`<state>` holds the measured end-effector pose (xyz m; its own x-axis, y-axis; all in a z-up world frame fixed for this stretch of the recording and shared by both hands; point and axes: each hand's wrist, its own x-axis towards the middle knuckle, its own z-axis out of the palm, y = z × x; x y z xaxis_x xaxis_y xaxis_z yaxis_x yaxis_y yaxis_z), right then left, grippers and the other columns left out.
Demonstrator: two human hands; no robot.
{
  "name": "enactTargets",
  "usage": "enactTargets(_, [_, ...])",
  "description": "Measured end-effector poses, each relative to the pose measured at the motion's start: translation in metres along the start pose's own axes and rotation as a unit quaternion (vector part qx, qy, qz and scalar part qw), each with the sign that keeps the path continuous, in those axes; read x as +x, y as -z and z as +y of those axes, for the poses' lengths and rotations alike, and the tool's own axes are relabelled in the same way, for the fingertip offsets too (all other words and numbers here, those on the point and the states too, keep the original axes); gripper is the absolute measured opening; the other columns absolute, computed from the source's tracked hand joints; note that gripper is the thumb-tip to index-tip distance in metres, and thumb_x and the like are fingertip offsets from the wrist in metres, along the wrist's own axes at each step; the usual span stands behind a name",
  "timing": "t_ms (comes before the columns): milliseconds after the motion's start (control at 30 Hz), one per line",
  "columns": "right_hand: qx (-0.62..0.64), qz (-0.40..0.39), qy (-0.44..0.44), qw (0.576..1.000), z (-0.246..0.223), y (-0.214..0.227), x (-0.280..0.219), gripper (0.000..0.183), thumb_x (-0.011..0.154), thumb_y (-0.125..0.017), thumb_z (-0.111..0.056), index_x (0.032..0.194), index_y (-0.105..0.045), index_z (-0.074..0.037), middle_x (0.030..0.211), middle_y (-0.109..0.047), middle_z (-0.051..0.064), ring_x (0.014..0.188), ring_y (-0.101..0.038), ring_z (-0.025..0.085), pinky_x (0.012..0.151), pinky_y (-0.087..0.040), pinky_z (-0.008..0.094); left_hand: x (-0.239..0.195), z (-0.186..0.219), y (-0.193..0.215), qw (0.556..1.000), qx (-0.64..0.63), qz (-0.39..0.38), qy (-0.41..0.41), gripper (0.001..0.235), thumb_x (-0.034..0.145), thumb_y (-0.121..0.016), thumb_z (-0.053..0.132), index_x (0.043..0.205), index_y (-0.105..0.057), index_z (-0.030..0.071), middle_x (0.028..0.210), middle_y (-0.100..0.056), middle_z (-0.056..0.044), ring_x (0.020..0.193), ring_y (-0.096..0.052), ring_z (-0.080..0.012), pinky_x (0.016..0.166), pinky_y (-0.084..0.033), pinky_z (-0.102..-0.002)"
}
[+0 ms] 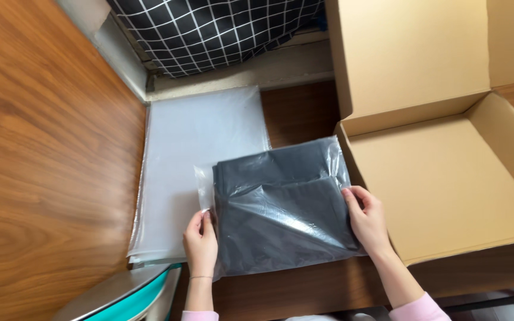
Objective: The person places a packaged item into a cardboard box and closes it. Then, the person takes a pair of light purple shorts from a hanger, lays them on a wooden table, and irons them using a teal and white iron. The person smooths the fabric and irons different sections of the shorts.
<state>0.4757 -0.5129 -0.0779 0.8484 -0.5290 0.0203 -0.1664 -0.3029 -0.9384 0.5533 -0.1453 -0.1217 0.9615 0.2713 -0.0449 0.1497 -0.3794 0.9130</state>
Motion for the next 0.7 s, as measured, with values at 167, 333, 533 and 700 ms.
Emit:
enactTargets(167, [0.084,0.042,-0.004,0.996,-0.023,0.069,0.022,0.020,0.109,-0.068,-0.020,0.107,-0.079,-0.003,0.094,-0.073,0.001,0.087,-0.062,0.008,0.074,-0.050,0.024,-0.029,0.102,-0.027,0.998,-0.053,-0.032,0.012,0.034,0.106,-0.057,0.026,0.123,-0.078,0.006,0.117,-0.084,-0.004,0.113,-0.077,-0.0149,0.098,-0.056,-0.028])
enactTargets(333, [0.081,0.101,0.046,0.991,-0.006,0.163,0.059,0.019,0.111,-0.067,-0.017,0.115,-0.076,-0.002,0.108,-0.076,0.005,0.101,-0.068,0.011,0.091,-0.056,0.025,-0.056,0.146,-0.107,0.988,-0.122,-0.081,-0.056,0.034,0.106,-0.058,0.024,0.125,-0.078,0.004,0.124,-0.083,-0.006,0.118,-0.076,-0.0137,0.103,-0.057,-0.026])
enactTargets(533, [0.036,0.176,0.030,0.983,0.047,0.275,0.096,0.012,0.113,-0.070,-0.016,0.113,-0.076,-0.006,0.104,-0.074,0.000,0.097,-0.065,0.007,0.089,-0.052,0.023,-0.098,0.192,-0.207,0.974,-0.122,-0.188,-0.047,0.023,0.108,-0.061,0.027,0.106,-0.078,0.011,0.064,-0.051,0.006,0.056,-0.041,-0.0062,0.050,-0.033,-0.027])
enactTargets(700, [0.040,0.197,-0.030,0.979,0.083,0.333,0.114,0.013,0.111,-0.072,-0.017,0.118,-0.077,-0.007,0.107,-0.074,0.001,0.100,-0.066,0.009,0.091,-0.054,0.024,-0.126,0.221,-0.266,0.963,0.003,-0.265,0.045,0.027,0.102,-0.062,0.032,0.114,-0.082,0.017,0.098,-0.089,0.002,0.077,-0.074,-0.0090,0.073,-0.057,-0.027])
